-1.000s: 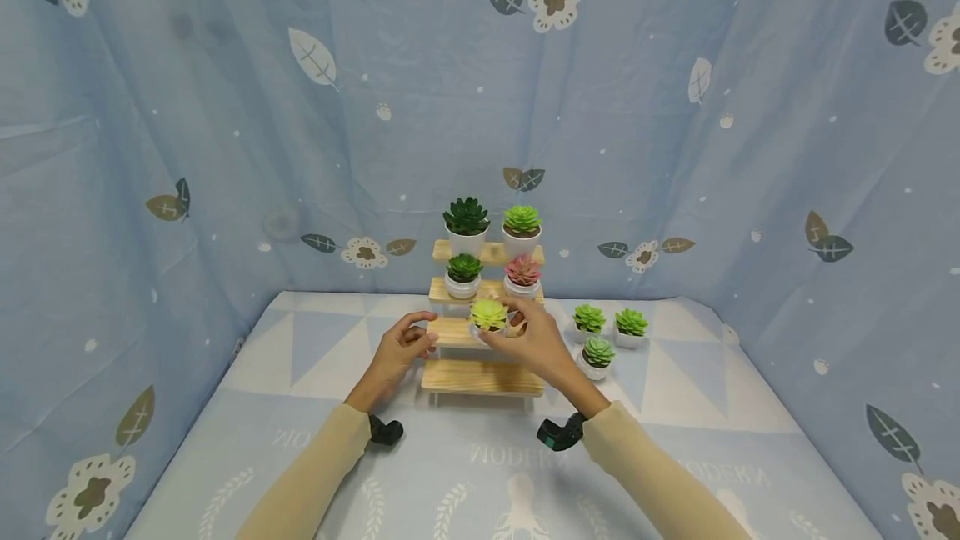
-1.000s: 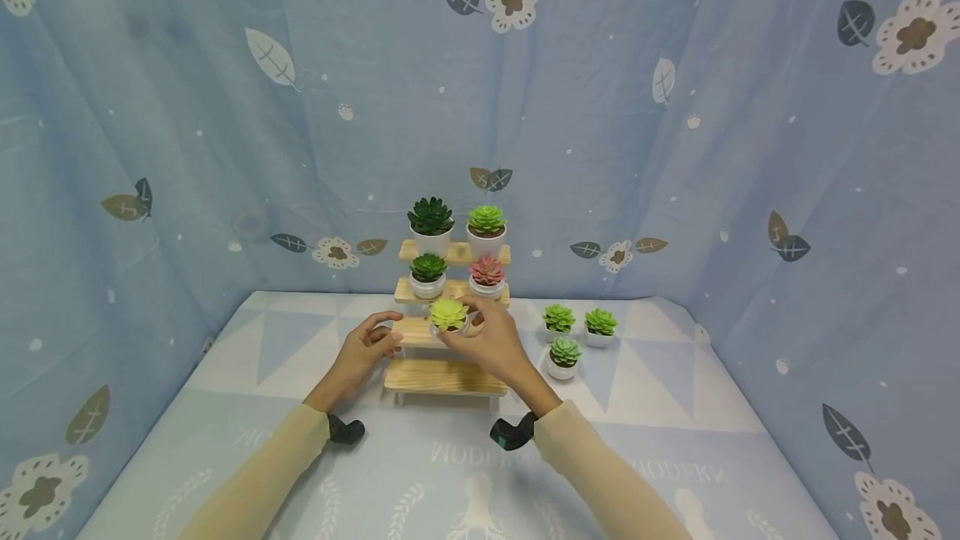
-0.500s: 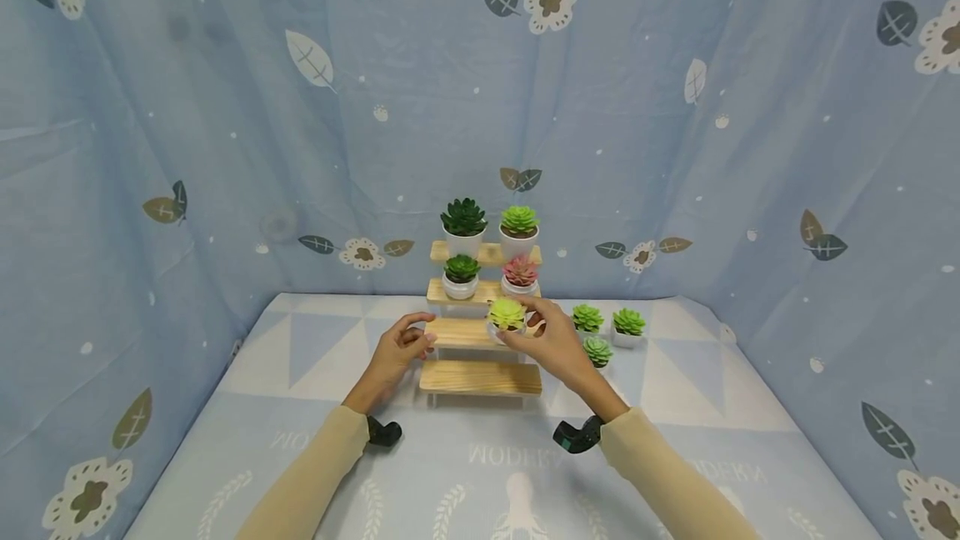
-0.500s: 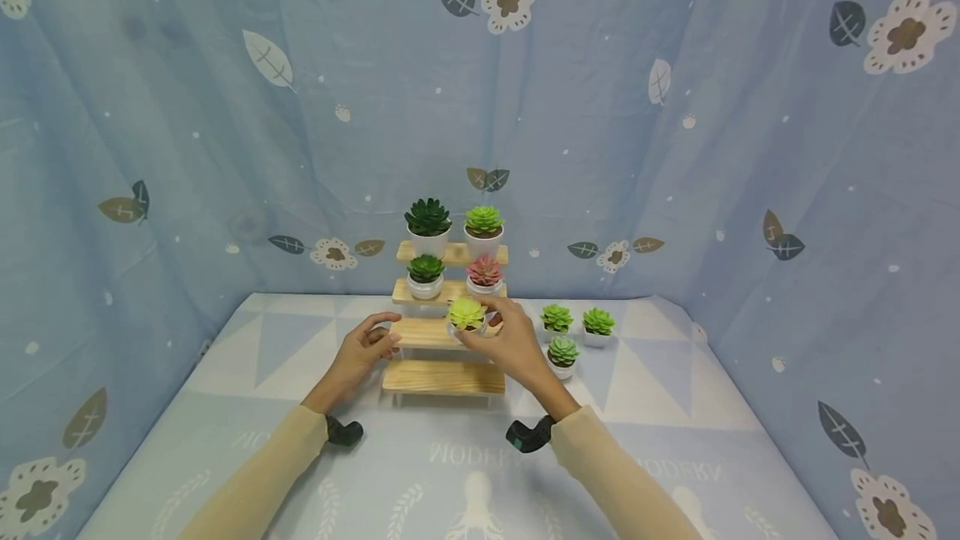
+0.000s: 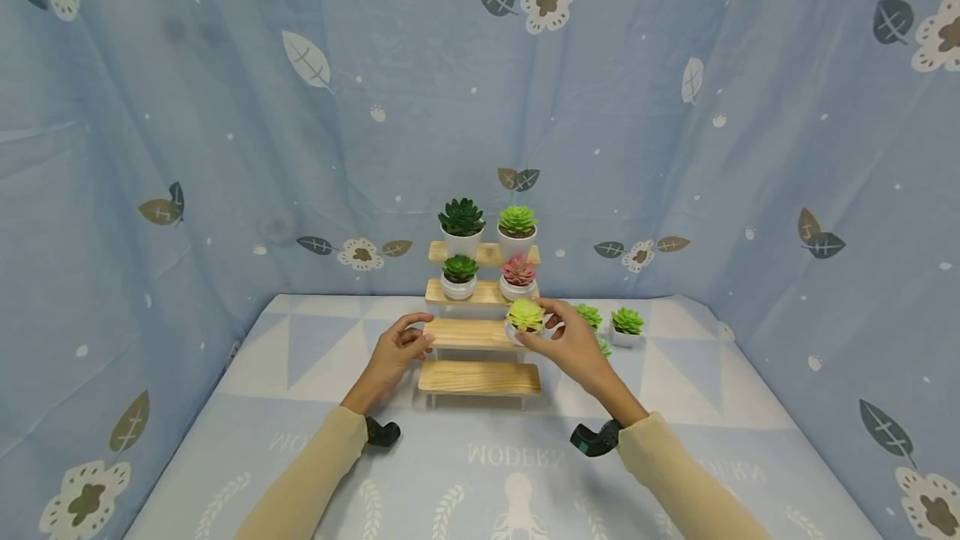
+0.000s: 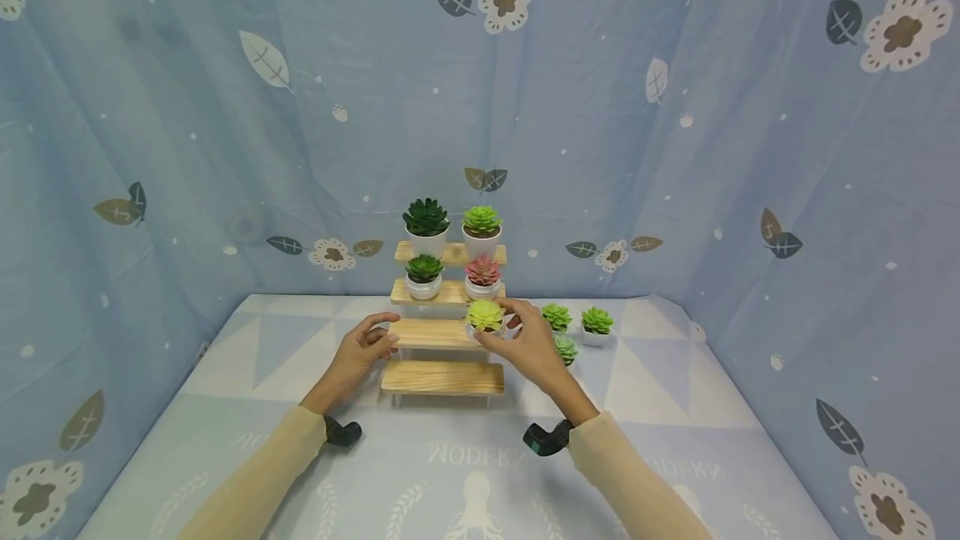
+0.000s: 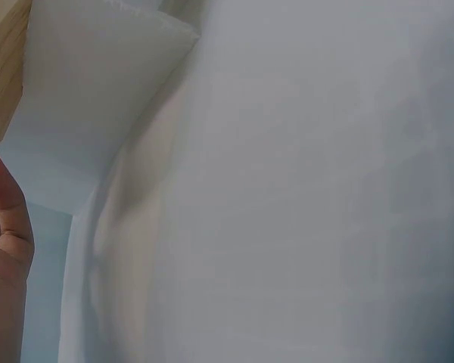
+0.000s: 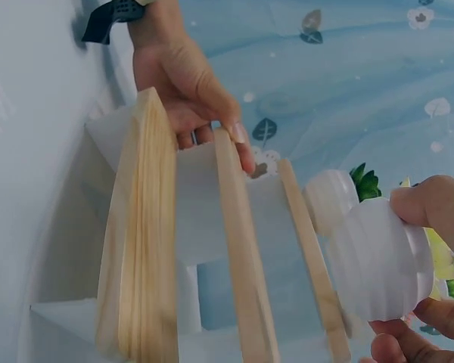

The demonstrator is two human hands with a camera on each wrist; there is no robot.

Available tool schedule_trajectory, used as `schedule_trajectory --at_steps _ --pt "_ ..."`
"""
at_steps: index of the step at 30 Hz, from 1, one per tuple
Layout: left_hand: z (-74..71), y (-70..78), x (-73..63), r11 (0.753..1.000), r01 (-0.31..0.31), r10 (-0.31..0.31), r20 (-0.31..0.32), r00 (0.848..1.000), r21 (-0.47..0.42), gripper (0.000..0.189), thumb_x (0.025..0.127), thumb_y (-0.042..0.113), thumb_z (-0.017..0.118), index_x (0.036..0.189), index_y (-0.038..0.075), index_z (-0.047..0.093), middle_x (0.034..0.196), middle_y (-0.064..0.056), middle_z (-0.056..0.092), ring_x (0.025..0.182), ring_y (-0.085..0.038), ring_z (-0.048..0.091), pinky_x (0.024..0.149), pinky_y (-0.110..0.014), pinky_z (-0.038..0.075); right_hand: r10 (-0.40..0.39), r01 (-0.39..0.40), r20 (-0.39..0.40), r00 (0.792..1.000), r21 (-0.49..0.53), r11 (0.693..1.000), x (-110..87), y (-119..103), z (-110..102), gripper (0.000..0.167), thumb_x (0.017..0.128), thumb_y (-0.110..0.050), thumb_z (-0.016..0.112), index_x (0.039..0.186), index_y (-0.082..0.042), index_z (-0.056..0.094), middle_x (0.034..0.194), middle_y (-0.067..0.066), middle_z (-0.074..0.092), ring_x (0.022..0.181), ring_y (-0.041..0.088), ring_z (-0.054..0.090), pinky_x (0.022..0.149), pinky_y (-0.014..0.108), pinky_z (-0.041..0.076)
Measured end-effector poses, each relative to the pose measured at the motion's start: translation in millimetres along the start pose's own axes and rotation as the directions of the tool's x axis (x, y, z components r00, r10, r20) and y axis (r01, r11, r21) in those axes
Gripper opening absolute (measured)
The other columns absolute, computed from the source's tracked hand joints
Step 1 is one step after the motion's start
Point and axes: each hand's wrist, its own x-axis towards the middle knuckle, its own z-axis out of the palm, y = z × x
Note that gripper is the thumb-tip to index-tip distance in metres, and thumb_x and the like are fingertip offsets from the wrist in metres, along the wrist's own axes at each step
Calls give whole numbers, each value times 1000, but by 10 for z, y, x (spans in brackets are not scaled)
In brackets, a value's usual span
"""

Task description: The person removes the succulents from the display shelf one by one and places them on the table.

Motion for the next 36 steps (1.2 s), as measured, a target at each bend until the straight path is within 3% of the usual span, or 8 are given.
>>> schedule_trajectory --at_steps 8,17,24,36 --pt "9 15 -10 1000 -1 2 4 1000 -8 48 100 23 72 143 10 56 98 -10 65 105 -51 60 81 -35 56 3 -3 -38 999 7 1000 -45 78 -123 69 85 -44 85 142 -16 60 108 8 60 92 25 53 79 40 47" --pt "-1 -14 11 1000 -6 6 4 1000 -5 49 99 24 72 144 10 55 98 -11 65 107 -55 58 80 -35 56 42 -41 -44 998 18 999 -99 214 -207 74 85 -48 85 145 -15 57 110 8 58 92 27 52 79 40 46" --pt "-6 -29 19 1000 -11 11 4 1000 -5 47 99 25 73 142 14 58 98 -12 65 106 -54 59 78 -33 56 67 -66 -57 996 14 998 -156 326 -282 76 84 -50 84 145 -16 56 112 9 58 92 27 54 78 40 48" --pt "-1 -11 10 1000 -10 10 4 1000 -12 48 99 23 73 143 11 56 98 -11 65 104 -50 62 79 -33 56 131 -131 -86 988 7 991 -254 489 -425 78 86 -49 83 148 -15 53 114 12 56 92 27 55 73 38 51"
